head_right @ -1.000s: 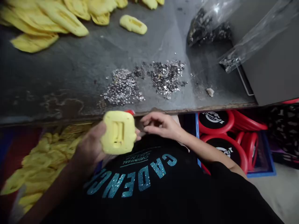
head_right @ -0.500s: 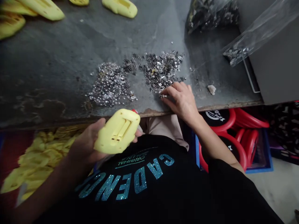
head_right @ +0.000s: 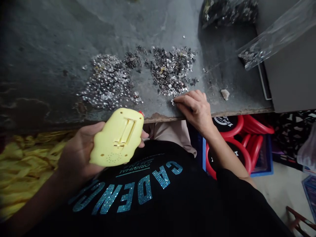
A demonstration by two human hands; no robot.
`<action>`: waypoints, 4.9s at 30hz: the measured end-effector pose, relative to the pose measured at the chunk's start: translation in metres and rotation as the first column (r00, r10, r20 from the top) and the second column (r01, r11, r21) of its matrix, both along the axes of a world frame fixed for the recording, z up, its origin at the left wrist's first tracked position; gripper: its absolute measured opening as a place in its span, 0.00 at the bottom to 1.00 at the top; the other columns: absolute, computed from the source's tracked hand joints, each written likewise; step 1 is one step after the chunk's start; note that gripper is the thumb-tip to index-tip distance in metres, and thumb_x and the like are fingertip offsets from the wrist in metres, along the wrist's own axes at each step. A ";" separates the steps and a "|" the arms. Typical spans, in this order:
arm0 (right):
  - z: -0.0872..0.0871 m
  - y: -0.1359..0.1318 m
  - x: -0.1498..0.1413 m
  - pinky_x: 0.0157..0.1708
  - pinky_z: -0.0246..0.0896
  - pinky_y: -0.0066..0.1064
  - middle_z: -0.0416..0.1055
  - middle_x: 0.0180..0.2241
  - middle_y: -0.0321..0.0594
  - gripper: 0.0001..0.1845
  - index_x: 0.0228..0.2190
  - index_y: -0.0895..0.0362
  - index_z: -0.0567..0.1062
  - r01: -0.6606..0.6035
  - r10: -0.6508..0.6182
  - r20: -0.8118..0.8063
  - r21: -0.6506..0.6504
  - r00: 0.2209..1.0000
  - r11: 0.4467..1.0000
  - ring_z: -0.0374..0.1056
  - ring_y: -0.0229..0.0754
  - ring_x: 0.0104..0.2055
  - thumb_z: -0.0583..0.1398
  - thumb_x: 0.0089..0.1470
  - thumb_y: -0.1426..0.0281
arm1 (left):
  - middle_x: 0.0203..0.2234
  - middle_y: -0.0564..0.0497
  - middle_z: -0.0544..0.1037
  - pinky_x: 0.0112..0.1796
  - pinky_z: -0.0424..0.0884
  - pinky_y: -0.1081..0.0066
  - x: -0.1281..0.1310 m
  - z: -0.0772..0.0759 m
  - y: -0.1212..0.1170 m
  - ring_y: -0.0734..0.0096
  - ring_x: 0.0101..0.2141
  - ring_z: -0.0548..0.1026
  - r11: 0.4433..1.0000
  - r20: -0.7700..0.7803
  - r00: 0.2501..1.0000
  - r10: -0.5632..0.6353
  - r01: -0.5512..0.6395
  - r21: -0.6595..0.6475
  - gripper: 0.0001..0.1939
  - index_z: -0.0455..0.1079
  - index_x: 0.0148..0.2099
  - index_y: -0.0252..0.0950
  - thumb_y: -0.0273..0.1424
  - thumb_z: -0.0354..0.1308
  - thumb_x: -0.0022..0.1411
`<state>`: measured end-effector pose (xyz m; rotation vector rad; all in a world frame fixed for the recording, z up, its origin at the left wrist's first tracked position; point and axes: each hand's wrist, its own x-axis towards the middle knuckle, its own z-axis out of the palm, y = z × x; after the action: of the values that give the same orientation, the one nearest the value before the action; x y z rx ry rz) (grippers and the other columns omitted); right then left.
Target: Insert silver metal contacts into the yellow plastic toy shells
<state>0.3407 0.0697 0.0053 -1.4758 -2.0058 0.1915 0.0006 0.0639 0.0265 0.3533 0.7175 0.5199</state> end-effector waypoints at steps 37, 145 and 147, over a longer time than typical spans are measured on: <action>0.004 -0.003 0.004 0.51 0.66 0.46 0.82 0.44 0.42 0.07 0.45 0.50 0.85 0.119 -0.111 0.093 -0.083 0.990 0.989 0.76 0.52 0.48 0.68 0.68 0.64 | 0.49 0.33 0.90 0.41 0.86 0.62 0.016 0.007 -0.015 0.49 0.40 0.90 0.993 -0.215 0.970 0.116 -0.117 0.008 0.40 0.80 0.66 0.29 0.57 0.64 0.67; 0.057 -0.025 -0.078 0.30 0.67 0.34 0.74 0.32 0.36 0.06 0.35 0.52 0.75 -0.277 0.282 -0.035 0.098 0.959 0.956 0.68 0.39 0.30 0.62 0.64 0.75 | 0.57 0.45 0.88 0.50 0.86 0.64 0.035 0.011 -0.049 0.54 0.53 0.88 0.956 0.066 0.964 0.256 -0.263 0.128 0.27 0.79 0.68 0.42 0.43 0.71 0.71; 0.061 -0.025 -0.077 0.31 0.67 0.35 0.74 0.32 0.37 0.05 0.35 0.53 0.75 -0.298 0.302 -0.031 0.091 0.953 0.950 0.68 0.39 0.31 0.62 0.64 0.75 | 0.58 0.45 0.88 0.50 0.86 0.66 0.035 0.010 -0.050 0.55 0.53 0.88 0.948 0.051 0.961 0.273 -0.278 0.154 0.26 0.80 0.66 0.42 0.42 0.72 0.70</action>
<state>0.2634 0.0449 0.0664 -1.0981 -2.1666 0.2591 0.0355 0.0138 0.0370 0.3962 0.7025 0.8498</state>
